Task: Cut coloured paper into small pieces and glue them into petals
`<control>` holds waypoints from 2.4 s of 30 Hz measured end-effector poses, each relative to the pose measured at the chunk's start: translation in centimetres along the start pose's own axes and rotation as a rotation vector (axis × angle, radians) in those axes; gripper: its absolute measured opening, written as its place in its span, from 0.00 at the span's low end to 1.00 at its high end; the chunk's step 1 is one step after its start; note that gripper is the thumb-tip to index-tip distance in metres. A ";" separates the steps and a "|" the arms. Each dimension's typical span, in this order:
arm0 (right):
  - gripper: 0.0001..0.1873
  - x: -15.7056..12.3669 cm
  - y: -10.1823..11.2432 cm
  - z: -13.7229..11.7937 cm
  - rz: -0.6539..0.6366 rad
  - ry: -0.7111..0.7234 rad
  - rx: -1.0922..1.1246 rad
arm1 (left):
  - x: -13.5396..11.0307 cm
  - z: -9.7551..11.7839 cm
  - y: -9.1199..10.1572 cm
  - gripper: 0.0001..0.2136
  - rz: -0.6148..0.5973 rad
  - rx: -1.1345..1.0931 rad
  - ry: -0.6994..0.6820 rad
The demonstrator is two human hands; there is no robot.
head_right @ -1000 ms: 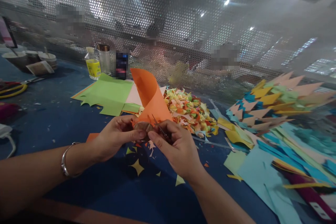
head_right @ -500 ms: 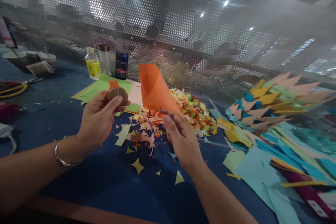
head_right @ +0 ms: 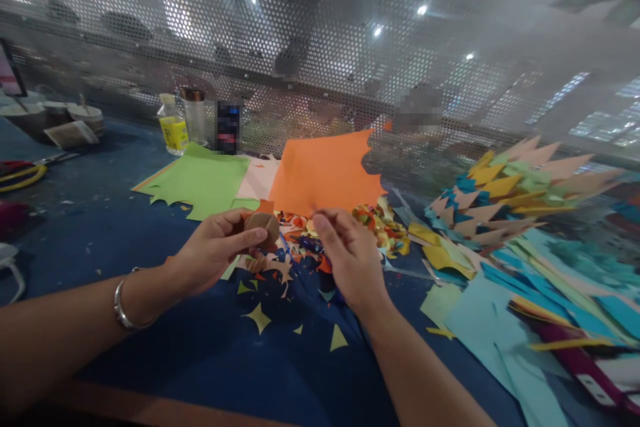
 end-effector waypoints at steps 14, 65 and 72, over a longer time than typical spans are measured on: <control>0.18 -2.3 -4.0 -1.7 -0.395 0.061 -0.194 | -1.1 0.4 -2.3 0.09 -0.193 0.052 -0.023; 0.22 -2.3 -3.6 -1.5 -0.441 0.075 -0.303 | -0.6 0.6 -2.1 0.09 -0.267 0.179 -0.114; 0.22 -2.3 -3.5 -1.6 -0.430 0.118 -0.354 | -0.6 0.7 -2.2 0.10 -0.300 0.213 -0.143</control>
Point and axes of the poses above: each hand's wrist, its own x-axis towards the middle knuckle, its own y-axis out of the back of the hand, z = x × y, the point moved 10 cm from there along x, towards the middle knuckle, and after that the axes turned 10 degrees about z, right-handed, at the moved point
